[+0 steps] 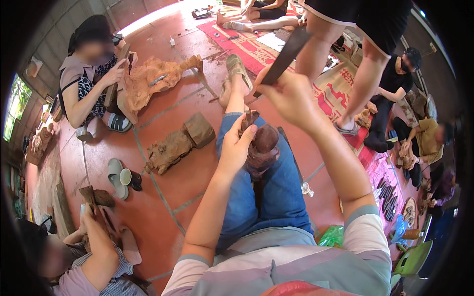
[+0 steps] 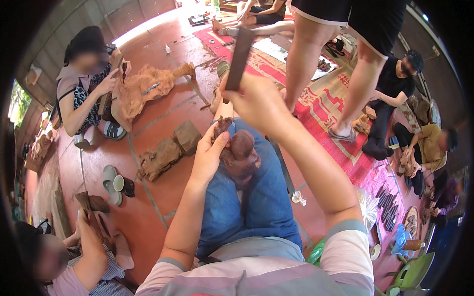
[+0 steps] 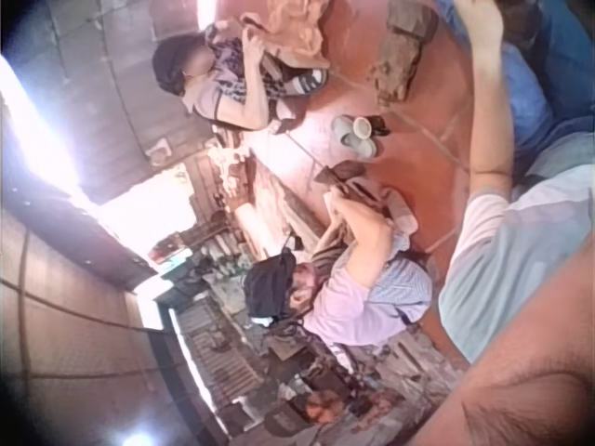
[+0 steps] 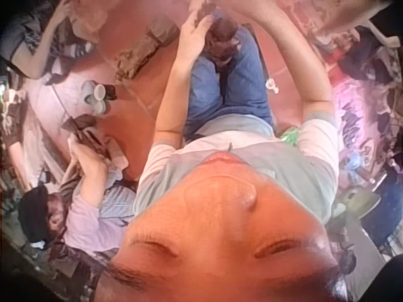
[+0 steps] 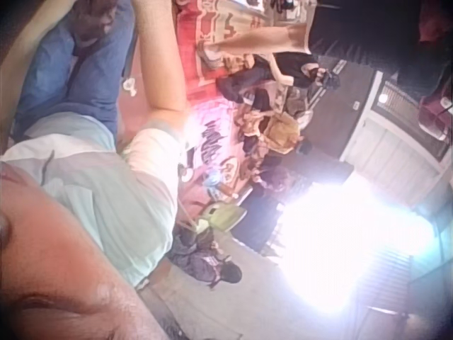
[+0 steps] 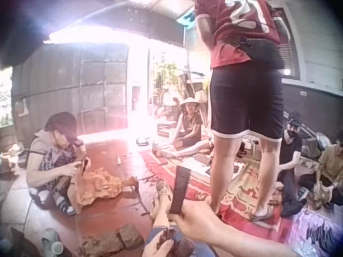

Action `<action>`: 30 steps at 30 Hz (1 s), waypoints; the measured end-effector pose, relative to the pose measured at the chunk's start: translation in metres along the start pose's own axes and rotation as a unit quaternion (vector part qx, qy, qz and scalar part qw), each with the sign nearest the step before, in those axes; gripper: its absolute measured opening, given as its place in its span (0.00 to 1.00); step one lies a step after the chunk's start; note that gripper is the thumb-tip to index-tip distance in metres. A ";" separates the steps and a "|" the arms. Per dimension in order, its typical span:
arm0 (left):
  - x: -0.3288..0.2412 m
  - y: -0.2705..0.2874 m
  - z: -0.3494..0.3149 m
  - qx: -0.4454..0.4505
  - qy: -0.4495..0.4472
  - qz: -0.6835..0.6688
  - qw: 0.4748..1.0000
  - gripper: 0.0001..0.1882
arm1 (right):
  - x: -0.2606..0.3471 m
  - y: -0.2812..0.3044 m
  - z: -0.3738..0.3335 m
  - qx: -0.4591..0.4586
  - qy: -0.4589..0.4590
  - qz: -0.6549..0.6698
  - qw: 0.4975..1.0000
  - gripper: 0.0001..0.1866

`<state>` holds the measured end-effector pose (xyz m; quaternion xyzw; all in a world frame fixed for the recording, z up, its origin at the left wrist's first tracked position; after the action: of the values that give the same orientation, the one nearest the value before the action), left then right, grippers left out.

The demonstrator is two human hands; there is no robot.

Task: The person sits on the floor and carves a piece of wood using a chisel and mallet. They repeatedly strike the chisel to shape the wood, occasionally rotating the piece to access different sides.

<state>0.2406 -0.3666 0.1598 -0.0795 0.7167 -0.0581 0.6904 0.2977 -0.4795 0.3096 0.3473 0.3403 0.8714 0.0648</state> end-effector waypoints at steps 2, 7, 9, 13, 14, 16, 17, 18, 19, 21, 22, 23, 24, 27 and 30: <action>0.002 -0.004 0.002 -0.050 -0.079 -0.020 0.995 0.21 | -0.006 -0.003 -0.005 0.002 0.007 0.194 0.981 0.05; 0.002 -0.009 -0.003 -0.099 -0.122 -0.047 0.986 0.20 | -0.006 -0.006 -0.009 0.081 -0.031 0.244 0.966 0.04; 0.007 -0.009 -0.001 -0.107 -0.143 -0.046 0.983 0.19 | -0.016 0.008 -0.007 0.040 -0.024 0.266 0.963 0.03; 0.006 -0.007 -0.003 -0.146 -0.162 0.023 0.976 0.18 | -0.006 -0.007 -0.009 0.166 0.089 0.107 0.976 0.03; 0.006 -0.008 -0.003 -0.137 -0.152 0.013 0.979 0.18 | -0.011 0.000 -0.005 0.119 0.069 0.161 0.977 0.03; 0.004 -0.009 -0.004 -0.122 -0.133 -0.005 0.984 0.19 | -0.024 0.011 0.008 0.025 0.031 0.268 0.963 0.03; 0.003 -0.008 -0.006 -0.144 -0.177 0.034 0.973 0.18 | -0.025 0.005 0.005 0.069 0.021 0.244 0.967 0.04; 0.007 -0.007 -0.006 -0.154 -0.178 0.038 0.971 0.19 | -0.026 -0.002 0.001 0.113 0.012 0.220 0.969 0.05; 0.009 -0.008 -0.007 -0.164 -0.180 0.043 0.969 0.19 | -0.026 -0.010 -0.004 0.157 0.004 0.196 0.968 0.06; 0.009 -0.005 -0.008 -0.181 -0.180 0.074 0.964 0.19 | -0.022 -0.008 -0.005 0.139 0.022 0.178 0.974 0.07; 0.008 -0.004 -0.009 -0.184 -0.177 0.095 0.962 0.19 | -0.022 0.006 0.001 0.078 -0.017 0.173 0.982 0.06; 0.008 -0.005 -0.009 -0.187 -0.173 0.116 0.960 0.19 | -0.033 0.017 0.001 0.017 -0.021 0.223 0.974 0.06; 0.005 -0.007 -0.012 -0.184 -0.193 0.104 0.958 0.20 | -0.043 0.026 -0.002 -0.045 -0.025 0.272 0.961 0.06; -0.005 -0.006 -0.016 -0.182 -0.231 0.085 0.952 0.20 | -0.041 0.010 -0.027 -0.046 -0.063 0.255 0.964 0.06; -0.003 -0.007 -0.015 -0.172 -0.189 0.058 0.965 0.21 | -0.036 -0.005 -0.043 -0.101 -0.100 0.275 0.951 0.10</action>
<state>0.2255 -0.3736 0.1651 -0.1649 0.5761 0.1219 0.7913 0.2962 -0.5120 0.2632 0.5044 0.1334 0.8461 -0.1094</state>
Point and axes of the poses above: each hand's wrist, its own z-axis towards the middle knuckle, its own y-axis out of the back of the hand, x = y × z, the point moved 5 cm from there along z, towards the middle knuckle, and after that the axes turned 6 degrees about y, right-handed, at the moved point
